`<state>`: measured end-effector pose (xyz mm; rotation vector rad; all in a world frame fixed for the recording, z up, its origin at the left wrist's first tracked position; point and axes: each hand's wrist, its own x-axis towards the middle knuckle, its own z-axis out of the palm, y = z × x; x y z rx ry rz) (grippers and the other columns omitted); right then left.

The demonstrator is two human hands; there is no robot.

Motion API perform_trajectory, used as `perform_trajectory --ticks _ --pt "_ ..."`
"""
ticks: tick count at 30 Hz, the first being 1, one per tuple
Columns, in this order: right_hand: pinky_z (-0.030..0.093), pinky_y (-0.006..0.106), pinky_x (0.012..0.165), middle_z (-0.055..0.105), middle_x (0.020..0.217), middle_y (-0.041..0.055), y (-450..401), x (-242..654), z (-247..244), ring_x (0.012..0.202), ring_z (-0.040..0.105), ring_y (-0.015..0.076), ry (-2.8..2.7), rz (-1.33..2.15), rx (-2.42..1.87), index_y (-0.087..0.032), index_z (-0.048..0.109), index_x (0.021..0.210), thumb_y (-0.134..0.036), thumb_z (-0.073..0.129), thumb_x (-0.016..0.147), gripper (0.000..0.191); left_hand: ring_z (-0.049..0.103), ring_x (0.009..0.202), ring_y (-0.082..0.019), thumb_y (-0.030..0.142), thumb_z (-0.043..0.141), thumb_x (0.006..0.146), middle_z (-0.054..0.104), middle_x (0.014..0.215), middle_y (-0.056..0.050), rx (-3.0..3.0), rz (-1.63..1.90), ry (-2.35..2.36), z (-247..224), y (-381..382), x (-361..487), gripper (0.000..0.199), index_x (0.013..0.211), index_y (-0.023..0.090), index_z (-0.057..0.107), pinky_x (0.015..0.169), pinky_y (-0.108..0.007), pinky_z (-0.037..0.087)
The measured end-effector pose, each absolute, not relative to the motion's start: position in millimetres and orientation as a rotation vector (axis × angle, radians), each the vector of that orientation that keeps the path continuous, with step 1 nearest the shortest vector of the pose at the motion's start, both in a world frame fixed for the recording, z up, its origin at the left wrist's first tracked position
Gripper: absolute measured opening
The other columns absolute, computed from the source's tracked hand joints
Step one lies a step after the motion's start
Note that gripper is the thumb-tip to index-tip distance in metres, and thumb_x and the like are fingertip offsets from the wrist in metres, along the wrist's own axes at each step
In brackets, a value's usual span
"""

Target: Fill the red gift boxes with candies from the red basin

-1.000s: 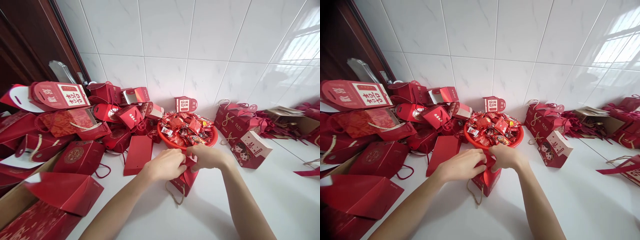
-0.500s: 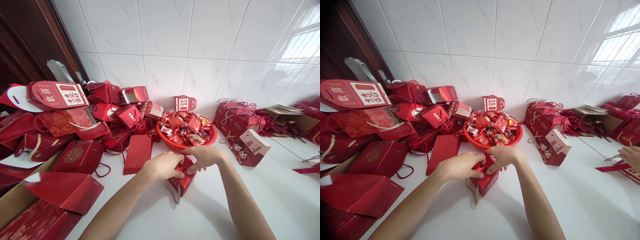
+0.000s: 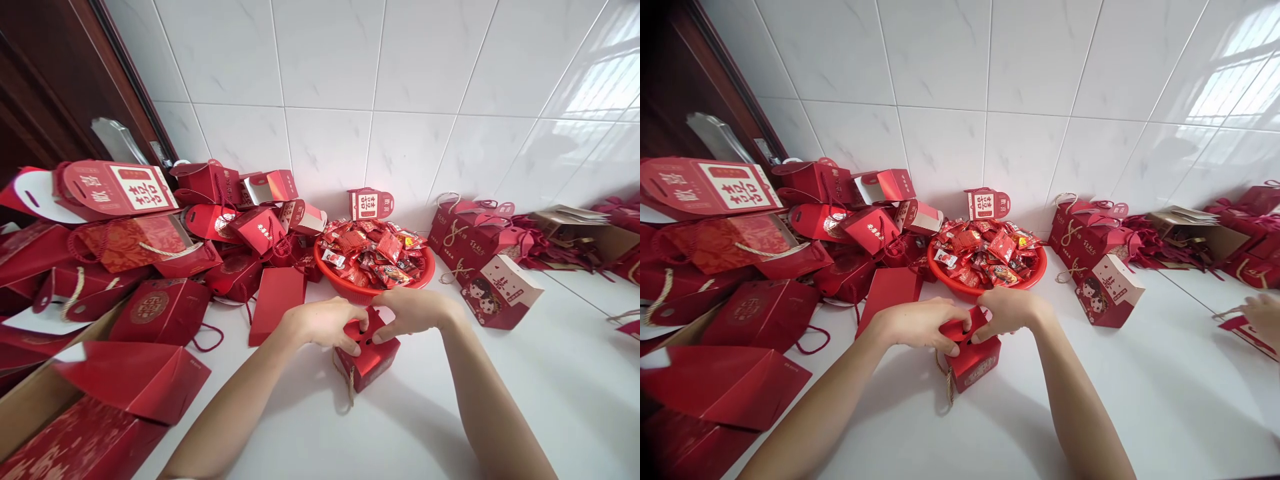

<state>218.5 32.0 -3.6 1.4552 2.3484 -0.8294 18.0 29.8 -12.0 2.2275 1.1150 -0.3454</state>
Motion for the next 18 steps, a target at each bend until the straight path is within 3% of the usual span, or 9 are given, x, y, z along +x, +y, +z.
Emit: perform_trajectory --ticks 9,14,18 --pt "0.049 0.026 0.072 0.071 0.110 0.0058 36.2 217.2 -4.6 0.090 0.067 0.0224 2.520 -0.916 1.274 -0.025 0.046 0.148 -0.048 0.077 0.074 0.084 0.057 0.112 -0.031 0.044 0.069 0.076 0.061 0.107 -0.007 2.267 -0.300 1.071 -11.3 32.5 14.6 0.040 0.113 0.030 0.068 0.075 -0.031 0.046" --pt "0.047 0.027 0.063 0.069 0.079 0.0010 39.6 221.3 -4.3 0.068 0.066 0.0195 2.399 -1.044 1.301 -0.019 0.049 0.143 -0.044 0.075 0.076 0.076 0.059 0.109 -0.032 0.044 0.070 0.074 0.062 0.107 -0.007 2.248 -0.308 1.103 -8.5 32.0 14.9 0.043 0.114 0.028 0.068 0.074 -0.030 0.046" --pt "0.040 0.024 0.053 0.062 0.076 -0.0018 33.4 232.0 4.7 0.058 0.057 0.0135 2.509 -0.956 1.428 -0.019 0.058 0.131 -0.026 0.075 0.072 0.062 0.061 0.099 -0.028 0.041 0.069 0.073 0.061 0.108 -0.006 2.241 -0.312 1.091 -8.6 32.6 15.0 0.040 0.111 0.028 0.068 0.072 -0.029 0.045"
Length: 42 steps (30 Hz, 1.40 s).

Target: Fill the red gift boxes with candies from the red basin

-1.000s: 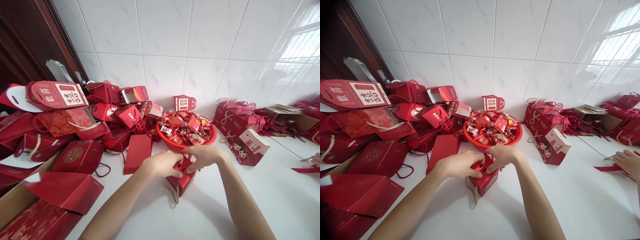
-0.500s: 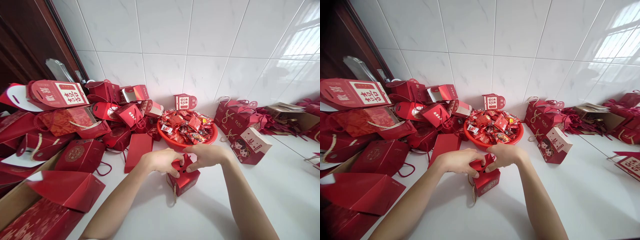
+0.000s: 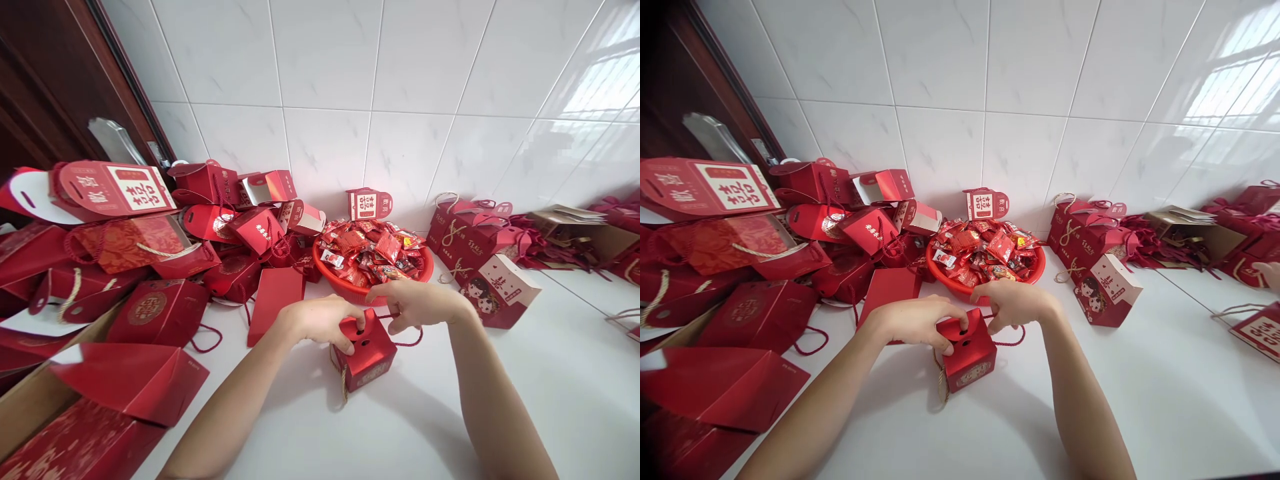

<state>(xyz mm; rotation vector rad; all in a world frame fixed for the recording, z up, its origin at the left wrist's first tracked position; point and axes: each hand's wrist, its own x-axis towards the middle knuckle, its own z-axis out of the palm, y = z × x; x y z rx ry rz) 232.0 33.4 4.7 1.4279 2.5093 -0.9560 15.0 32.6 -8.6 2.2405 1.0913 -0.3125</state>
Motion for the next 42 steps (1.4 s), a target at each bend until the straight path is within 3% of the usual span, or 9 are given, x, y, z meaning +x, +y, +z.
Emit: perform_trajectory --ticks 4,7,13,16,24,30,34,38,42 --pt "0.037 0.022 0.053 0.056 0.067 -0.0044 21.0 241.9 19.3 0.059 0.050 0.0114 2.757 -1.170 1.457 -0.017 0.065 0.115 -0.031 0.069 0.079 0.039 0.061 0.093 -0.026 0.044 0.070 0.073 0.061 0.107 -0.005 2.227 -0.319 1.098 -10.0 34.3 14.0 0.042 0.112 0.028 0.067 0.068 -0.028 0.044" --pt "0.041 0.024 0.057 0.060 0.066 -0.0029 15.1 244.4 26.2 0.061 0.053 0.0123 2.824 -1.345 1.439 -0.016 0.066 0.107 -0.040 0.070 0.081 0.034 0.061 0.095 -0.026 0.041 0.071 0.072 0.063 0.106 -0.004 2.236 -0.309 1.052 -10.5 35.1 13.8 0.044 0.114 0.029 0.067 0.068 -0.027 0.043" --pt "0.050 0.026 0.070 0.071 0.091 0.0040 17.9 237.9 23.0 0.080 0.065 0.0166 2.844 -1.232 1.319 -0.018 0.070 0.099 -0.032 0.070 0.082 0.023 0.061 0.105 -0.027 0.042 0.071 0.074 0.065 0.109 -0.003 2.247 -0.298 1.003 -15.9 38.0 17.6 0.049 0.121 0.030 0.064 0.076 -0.029 0.046" --pt "0.053 0.026 0.071 0.072 0.090 0.0048 20.3 231.3 17.6 0.083 0.068 0.0179 2.741 -1.295 1.210 -0.017 0.070 0.101 -0.027 0.069 0.081 0.022 0.061 0.108 -0.028 0.042 0.073 0.073 0.065 0.111 -0.003 2.267 -0.262 0.973 -20.4 40.4 19.5 0.053 0.123 0.029 0.062 0.080 -0.030 0.047" --pt "0.047 0.020 0.047 0.072 0.093 0.0036 28.7 219.1 2.3 0.051 0.063 0.0096 2.481 -1.356 1.202 -0.016 0.065 0.105 -0.012 0.061 0.081 0.024 0.061 0.109 -0.027 0.033 0.079 0.065 0.065 0.115 -0.003 2.215 -0.050 0.959 -17.4 43.4 17.1 0.049 0.111 0.025 0.066 0.081 -0.028 0.048" --pt "0.048 0.021 0.052 0.074 0.097 0.0047 28.9 219.3 3.5 0.052 0.065 0.0097 2.496 -1.266 1.185 -0.017 0.065 0.108 -0.016 0.060 0.084 0.024 0.067 0.096 -0.022 0.026 0.077 0.065 0.062 0.133 -0.006 2.072 0.089 0.922 -4.7 45.7 3.3 0.073 0.135 0.026 0.057 0.079 -0.029 0.052" --pt "0.050 0.023 0.056 0.073 0.088 0.0031 26.9 225.1 8.7 0.054 0.067 0.0118 2.583 -1.365 1.281 -0.017 0.065 0.103 -0.016 0.058 0.084 0.020 0.070 0.079 -0.015 0.029 0.078 0.071 0.057 0.139 -0.011 1.732 0.417 0.795 4.1 42.9 -6.5 0.067 0.134 0.024 0.056 0.079 -0.035 0.057" --pt "0.052 0.026 0.063 0.069 0.075 0.0003 22.9 232.2 14.6 0.065 0.070 0.0166 2.781 -1.546 1.495 -0.018 0.064 0.098 -0.025 0.063 0.085 0.016 0.073 0.089 -0.020 0.031 0.079 0.077 0.055 0.139 -0.014 1.509 0.676 0.668 14.8 30.4 -4.7 0.053 0.125 0.021 0.060 0.088 -0.046 0.059" --pt "0.053 0.030 0.070 0.071 0.075 0.0012 15.4 232.3 18.5 0.072 0.071 0.0191 2.805 -1.811 1.575 -0.019 0.058 0.099 -0.033 0.069 0.084 0.023 0.072 0.099 -0.025 0.037 0.077 0.081 0.056 0.138 -0.014 1.463 0.759 0.622 20.4 16.9 2.7 0.052 0.126 0.021 0.058 0.095 -0.048 0.057"
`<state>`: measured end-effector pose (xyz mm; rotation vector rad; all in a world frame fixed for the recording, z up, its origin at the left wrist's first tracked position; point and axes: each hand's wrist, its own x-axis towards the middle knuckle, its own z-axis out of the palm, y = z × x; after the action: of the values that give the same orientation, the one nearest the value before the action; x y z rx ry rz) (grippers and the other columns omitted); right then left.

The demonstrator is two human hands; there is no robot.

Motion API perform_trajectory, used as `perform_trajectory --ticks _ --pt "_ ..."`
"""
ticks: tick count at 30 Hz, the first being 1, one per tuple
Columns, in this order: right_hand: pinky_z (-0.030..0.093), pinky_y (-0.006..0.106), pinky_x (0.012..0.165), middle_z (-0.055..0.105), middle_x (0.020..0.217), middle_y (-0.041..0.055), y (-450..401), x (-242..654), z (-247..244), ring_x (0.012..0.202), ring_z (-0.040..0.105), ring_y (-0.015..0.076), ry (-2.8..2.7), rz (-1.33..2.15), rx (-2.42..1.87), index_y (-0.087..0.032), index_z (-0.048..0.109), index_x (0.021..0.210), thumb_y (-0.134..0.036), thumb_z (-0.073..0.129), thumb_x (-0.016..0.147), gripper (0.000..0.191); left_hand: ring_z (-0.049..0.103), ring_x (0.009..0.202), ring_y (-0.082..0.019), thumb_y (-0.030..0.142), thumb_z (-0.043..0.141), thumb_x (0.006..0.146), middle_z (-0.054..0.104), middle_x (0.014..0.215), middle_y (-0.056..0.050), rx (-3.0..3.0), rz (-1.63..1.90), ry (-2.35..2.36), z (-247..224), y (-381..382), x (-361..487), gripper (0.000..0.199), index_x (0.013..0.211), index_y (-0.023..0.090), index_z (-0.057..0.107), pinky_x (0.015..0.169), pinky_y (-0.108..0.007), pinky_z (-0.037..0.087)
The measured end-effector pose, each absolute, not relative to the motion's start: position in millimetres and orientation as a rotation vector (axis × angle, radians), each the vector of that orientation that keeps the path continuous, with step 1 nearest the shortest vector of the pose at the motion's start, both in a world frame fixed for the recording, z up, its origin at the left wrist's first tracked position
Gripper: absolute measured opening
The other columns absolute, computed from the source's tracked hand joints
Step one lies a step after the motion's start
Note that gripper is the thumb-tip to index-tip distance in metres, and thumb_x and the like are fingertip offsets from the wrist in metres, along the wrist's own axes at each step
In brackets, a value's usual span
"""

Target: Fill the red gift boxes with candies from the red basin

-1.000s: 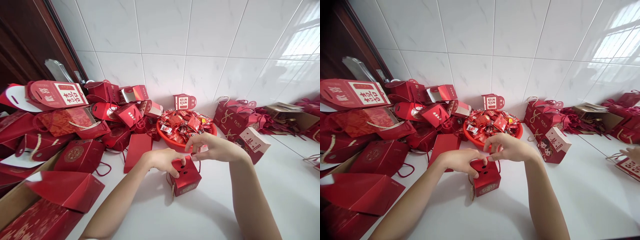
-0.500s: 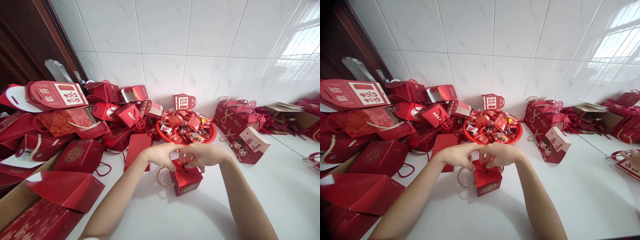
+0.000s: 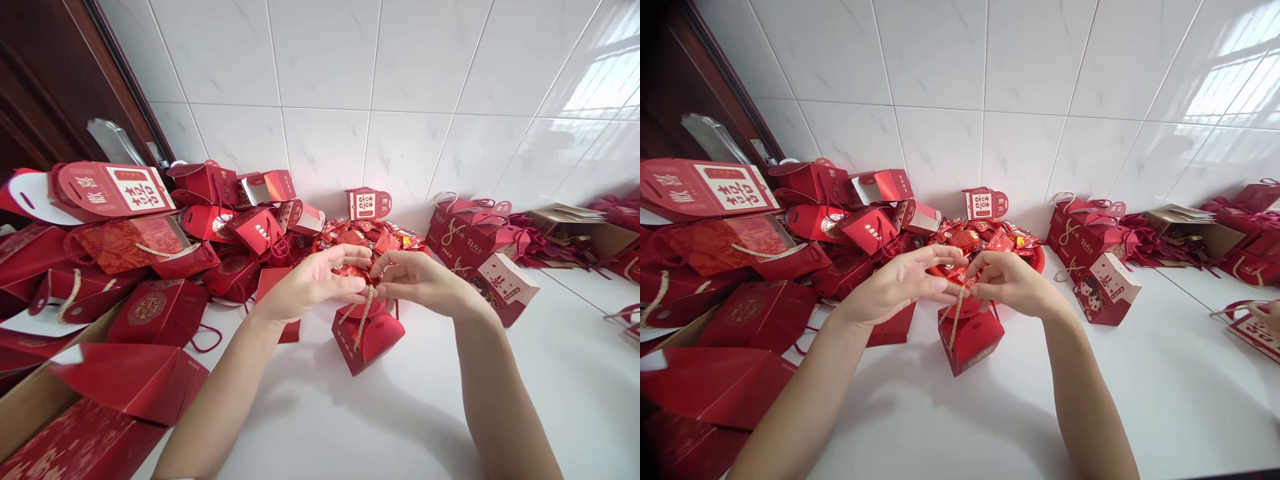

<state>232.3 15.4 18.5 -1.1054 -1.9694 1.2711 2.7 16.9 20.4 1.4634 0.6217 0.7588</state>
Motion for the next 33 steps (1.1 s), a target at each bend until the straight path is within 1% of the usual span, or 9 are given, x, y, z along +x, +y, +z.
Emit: perform_trajectory --ticks 7,11,14,18,21,25,28,30,33 --pt "0.053 0.031 0.071 0.071 0.082 0.0016 -1.3 228.8 26.8 0.077 0.069 0.0180 -1.886 1.182 -1.032 -0.021 0.050 0.107 -0.026 0.068 0.081 0.032 0.066 0.116 -0.030 0.038 0.075 0.083 0.053 0.145 -0.012 1.534 0.859 0.534 18.7 9.1 7.2 0.049 0.127 0.022 0.059 0.104 -0.049 0.051" --pt "0.055 0.030 0.070 0.070 0.082 0.0009 -10.3 223.2 29.8 0.082 0.071 0.0197 -1.882 1.074 -1.037 -0.022 0.051 0.114 -0.025 0.070 0.081 0.039 0.064 0.120 -0.032 0.035 0.076 0.083 0.053 0.145 -0.010 1.543 0.903 0.512 16.7 6.1 10.1 0.050 0.127 0.023 0.058 0.102 -0.047 0.053" --pt "0.054 0.028 0.062 0.070 0.079 0.0008 -14.1 218.0 28.1 0.076 0.071 0.0193 -1.856 0.908 -1.091 -0.021 0.057 0.107 -0.023 0.068 0.081 0.028 0.062 0.125 -0.034 0.031 0.076 0.083 0.051 0.148 -0.010 1.577 0.950 0.468 15.5 1.3 12.2 0.049 0.128 0.024 0.059 0.103 -0.045 0.054" --pt "0.057 0.030 0.063 0.072 0.081 0.0026 -17.7 224.1 27.8 0.072 0.071 0.0182 -1.683 0.623 -1.051 -0.019 0.068 0.094 -0.022 0.069 0.082 0.013 0.057 0.132 -0.036 0.026 0.076 0.084 0.049 0.152 -0.008 1.613 1.035 0.360 16.4 -3.7 11.1 0.048 0.129 0.027 0.060 0.109 -0.047 0.051" --pt "0.056 0.028 0.059 0.073 0.079 0.0017 -21.1 245.4 36.1 0.067 0.069 0.0155 -1.384 0.311 -0.991 -0.019 0.072 0.085 -0.019 0.072 0.079 0.006 0.060 0.128 -0.035 0.026 0.075 0.085 0.055 0.147 -0.008 1.642 1.099 0.405 18.6 -1.1 7.3 0.042 0.125 0.026 0.063 0.105 -0.045 0.054" --pt "0.048 0.026 0.051 0.065 0.063 -0.0018 -20.5 296.4 60.2 0.053 0.060 0.0105 -0.985 -0.173 -0.835 -0.015 0.074 0.083 -0.005 0.070 0.073 0.014 0.068 0.117 -0.031 0.028 0.075 0.084 0.063 0.136 -0.009 1.661 1.168 0.532 20.1 10.0 2.7 0.035 0.117 0.022 0.066 0.091 -0.037 0.060" --pt "0.049 0.031 0.060 0.061 0.062 -0.0008 -13.3 344.1 80.7 0.061 0.064 0.0148 -0.829 -0.353 -0.845 -0.014 0.072 0.080 -0.003 0.065 0.073 0.015 0.070 0.110 -0.028 0.027 0.075 0.083 0.066 0.130 -0.009 1.678 1.222 0.599 20.4 16.8 0.5 0.032 0.113 0.020 0.068 0.088 -0.035 0.061" --pt "0.049 0.034 0.065 0.061 0.070 0.0014 -6.8 373.8 91.5 0.071 0.068 0.0183 -0.789 -0.467 -0.937 -0.015 0.070 0.080 -0.003 0.067 0.070 0.016 0.071 0.108 -0.027 0.028 0.075 0.082 0.067 0.128 -0.009 1.688 1.240 0.645 20.9 18.8 -1.0 0.032 0.112 0.019 0.069 0.089 -0.036 0.060" --pt "0.044 0.034 0.062 0.058 0.071 0.0027 4.4 409.1 98.7 0.070 0.064 0.0183 -0.840 -0.561 -1.128 -0.019 0.067 0.074 -0.003 0.063 0.074 0.016 0.072 0.105 -0.027 0.029 0.076 0.081 0.068 0.128 -0.009 1.699 1.258 0.695 22.2 19.0 -3.4 0.032 0.112 0.019 0.069 0.091 -0.038 0.060"
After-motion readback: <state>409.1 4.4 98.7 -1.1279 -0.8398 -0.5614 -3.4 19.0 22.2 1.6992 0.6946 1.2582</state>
